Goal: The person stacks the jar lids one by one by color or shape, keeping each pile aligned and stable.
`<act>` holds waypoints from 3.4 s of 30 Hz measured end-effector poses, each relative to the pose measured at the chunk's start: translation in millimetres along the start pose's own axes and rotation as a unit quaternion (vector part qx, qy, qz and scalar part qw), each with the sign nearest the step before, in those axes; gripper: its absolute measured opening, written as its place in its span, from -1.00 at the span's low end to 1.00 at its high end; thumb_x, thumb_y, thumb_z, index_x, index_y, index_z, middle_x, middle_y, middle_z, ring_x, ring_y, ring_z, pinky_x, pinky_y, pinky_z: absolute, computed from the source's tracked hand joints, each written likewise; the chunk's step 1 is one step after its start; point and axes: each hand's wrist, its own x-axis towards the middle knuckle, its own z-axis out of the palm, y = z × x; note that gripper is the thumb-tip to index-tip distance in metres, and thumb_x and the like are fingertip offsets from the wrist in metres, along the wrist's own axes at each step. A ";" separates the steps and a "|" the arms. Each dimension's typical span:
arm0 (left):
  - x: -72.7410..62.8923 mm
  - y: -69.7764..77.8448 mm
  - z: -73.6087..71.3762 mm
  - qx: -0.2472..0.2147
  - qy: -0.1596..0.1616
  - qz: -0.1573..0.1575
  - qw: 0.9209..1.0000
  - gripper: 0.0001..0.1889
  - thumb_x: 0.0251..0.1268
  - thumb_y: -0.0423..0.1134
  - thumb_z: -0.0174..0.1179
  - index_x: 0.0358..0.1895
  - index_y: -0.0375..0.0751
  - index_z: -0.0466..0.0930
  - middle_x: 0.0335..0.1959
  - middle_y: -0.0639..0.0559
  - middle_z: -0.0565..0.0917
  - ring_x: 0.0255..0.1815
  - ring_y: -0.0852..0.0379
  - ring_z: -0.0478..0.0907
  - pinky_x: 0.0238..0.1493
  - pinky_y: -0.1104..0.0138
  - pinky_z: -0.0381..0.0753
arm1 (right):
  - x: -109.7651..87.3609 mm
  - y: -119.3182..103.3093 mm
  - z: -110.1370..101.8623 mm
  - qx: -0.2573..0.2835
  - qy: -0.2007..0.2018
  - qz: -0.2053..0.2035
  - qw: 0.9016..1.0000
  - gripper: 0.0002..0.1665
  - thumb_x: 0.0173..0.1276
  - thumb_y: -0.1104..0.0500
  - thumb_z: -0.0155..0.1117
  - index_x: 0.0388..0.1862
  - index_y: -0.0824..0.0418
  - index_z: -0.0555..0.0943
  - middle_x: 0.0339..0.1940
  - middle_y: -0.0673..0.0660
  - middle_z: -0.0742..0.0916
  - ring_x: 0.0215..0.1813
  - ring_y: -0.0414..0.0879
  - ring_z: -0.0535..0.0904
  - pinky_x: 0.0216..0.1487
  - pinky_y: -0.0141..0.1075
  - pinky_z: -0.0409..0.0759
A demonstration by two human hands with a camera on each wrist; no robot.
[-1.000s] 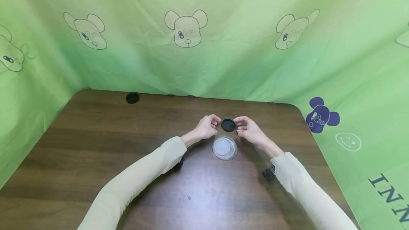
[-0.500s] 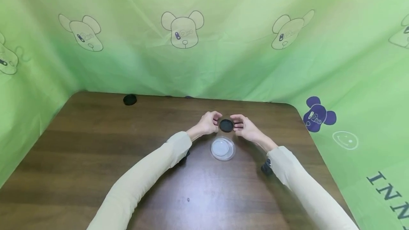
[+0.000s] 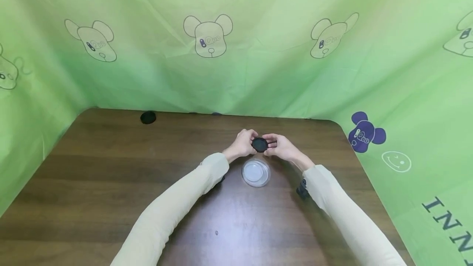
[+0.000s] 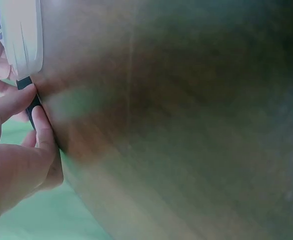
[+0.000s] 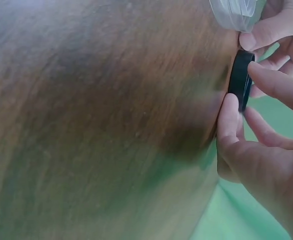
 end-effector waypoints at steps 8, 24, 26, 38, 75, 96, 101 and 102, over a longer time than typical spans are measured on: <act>-1.7 2.3 0.0 0.028 0.013 -0.011 0.999 -0.50 -0.15 -0.45 0.49 -0.01 -0.37 0.59 -0.19 -0.14 0.60 -0.03 0.00 0.44 0.08 0.29 0.36 | 4.7 -3.3 5.7 -0.039 0.029 0.006 0.999 -0.36 0.11 0.50 0.33 0.20 0.60 0.38 0.01 0.50 0.57 0.03 0.29 0.54 -0.05 -0.32 0.57; 0.1 4.2 1.3 0.004 0.013 -0.014 1.000 -0.50 -0.19 -0.47 0.50 -0.04 -0.35 0.60 -0.17 -0.12 0.64 -0.06 0.02 0.52 0.05 0.35 0.43 | 0.6 -7.7 12.6 -0.112 0.084 0.013 0.990 -0.42 0.07 0.48 0.36 0.13 0.50 0.47 -0.06 0.43 0.64 0.00 0.24 0.61 0.04 -0.08 0.58; 0.4 4.1 0.8 -0.001 0.012 -0.013 1.000 -0.50 -0.19 -0.47 0.50 -0.04 -0.35 0.60 -0.18 -0.12 0.65 -0.09 0.04 0.56 0.01 0.37 0.47 | 0.0 -7.8 11.4 -0.114 0.083 0.010 0.990 -0.42 0.07 0.49 0.36 0.13 0.51 0.47 -0.06 0.43 0.64 0.00 0.24 0.61 0.04 -0.08 0.58; -4.3 7.7 -5.0 -0.023 0.015 -0.016 0.999 -0.52 -0.15 -0.50 0.49 -0.03 -0.35 0.61 -0.13 -0.13 0.67 -0.10 0.04 0.61 -0.03 0.41 0.52 | -3.8 -7.7 14.2 -0.103 0.100 0.001 0.990 -0.39 0.08 0.50 0.34 0.17 0.49 0.46 0.05 0.47 0.48 0.03 0.26 0.58 0.06 -0.09 0.57; -28.1 16.4 -27.7 -0.074 0.021 -0.007 0.997 -0.44 -0.14 -0.53 0.48 0.07 -0.37 0.57 -0.10 -0.19 0.52 -0.19 0.05 0.60 -0.18 0.52 0.57 | -19.4 -25.0 24.4 -0.013 0.138 -0.046 0.989 -0.40 0.11 0.46 0.39 0.17 0.53 0.47 0.01 0.46 0.54 -0.14 0.10 0.61 -0.14 -0.53 0.54; -51.7 7.7 -53.0 -0.098 0.028 0.011 0.995 -0.46 -0.12 -0.55 0.46 0.06 -0.39 0.56 -0.10 -0.19 0.56 -0.17 0.03 0.60 -0.16 0.50 0.58 | -21.5 -54.0 51.0 -0.020 0.153 -0.051 0.987 -0.38 0.09 0.47 0.41 0.18 0.50 0.48 0.02 0.40 0.48 -0.04 0.21 0.58 0.01 -0.25 0.60; -59.7 7.6 -62.3 -0.098 0.017 -0.010 0.995 -0.48 -0.13 -0.55 0.46 0.03 -0.39 0.57 -0.17 -0.16 0.60 -0.20 0.04 0.62 -0.18 0.47 0.60 | -22.4 -62.0 56.1 -0.035 0.131 -0.049 0.990 -0.39 0.10 0.44 0.42 0.17 0.48 0.50 0.01 0.40 0.51 -0.08 0.17 0.59 -0.03 -0.27 0.61; -61.6 7.5 -64.3 -0.099 0.013 -0.015 0.995 -0.48 -0.13 -0.55 0.46 0.02 -0.39 0.57 -0.18 -0.16 0.61 -0.21 0.04 0.62 -0.18 0.46 0.60 | -22.7 -63.5 57.3 -0.034 0.125 -0.050 0.990 -0.39 0.10 0.43 0.43 0.17 0.48 0.50 0.01 0.40 0.51 -0.08 0.16 0.59 -0.03 -0.27 0.61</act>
